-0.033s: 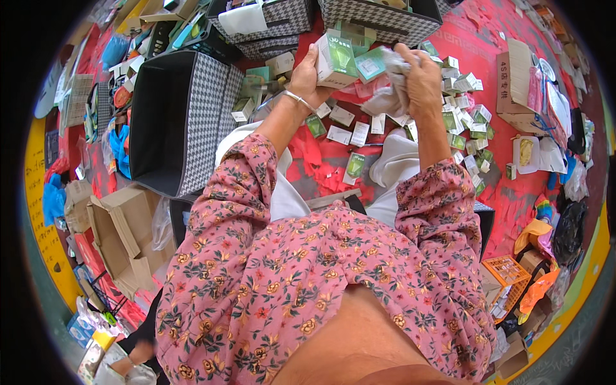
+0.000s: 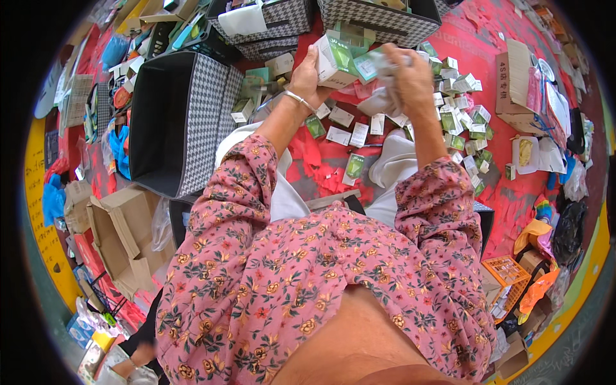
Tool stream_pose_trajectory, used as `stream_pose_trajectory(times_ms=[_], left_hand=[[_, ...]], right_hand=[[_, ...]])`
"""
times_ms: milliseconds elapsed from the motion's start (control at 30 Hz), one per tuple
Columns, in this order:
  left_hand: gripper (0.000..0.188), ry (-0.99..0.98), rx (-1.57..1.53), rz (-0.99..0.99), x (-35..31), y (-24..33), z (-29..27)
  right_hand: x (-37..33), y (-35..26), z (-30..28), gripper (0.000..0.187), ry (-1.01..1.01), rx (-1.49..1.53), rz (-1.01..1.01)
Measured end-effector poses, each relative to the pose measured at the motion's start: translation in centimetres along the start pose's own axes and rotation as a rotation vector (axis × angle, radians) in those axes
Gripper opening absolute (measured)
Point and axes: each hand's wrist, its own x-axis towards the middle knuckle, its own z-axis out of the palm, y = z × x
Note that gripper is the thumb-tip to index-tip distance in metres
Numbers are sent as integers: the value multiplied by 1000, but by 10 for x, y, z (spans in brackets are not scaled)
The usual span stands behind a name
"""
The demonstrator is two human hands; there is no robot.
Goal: The person sits on the floor and wipes individual small boxes with a cloth before placing them into a larger bin.
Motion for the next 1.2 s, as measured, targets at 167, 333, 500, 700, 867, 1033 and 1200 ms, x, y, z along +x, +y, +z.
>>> stream_pose_trajectory(times_ms=[167, 333, 500, 700, 867, 1033, 1200], left_hand=[[54, -39, 101, 97, 12, -16, -1], [55, -146, 40, 25, 2, 14, -1], [49, -364, -183, 2, 0, 10, -3], [44, -198, -141, -3, 3, 16, -4], [40, -188, -39, -131, -8, -1, 6], [45, -327, -99, -292, -11, -11, 0], [41, -58, 144, -216, -9, -11, 6]], right_hand=[[-1, 21, 30, 62, -161, -373, -94], [13, 16, 4, 25, -292, 619, 446], [4, 25, 17, 24, -391, 886, 477], [14, 14, -2, 28, 5, 246, 161], [7, -8, 26, 16, 73, 109, -364], [26, 20, 31, 13, 216, -493, -739], [45, 19, 3, 22, 341, -79, -249]])
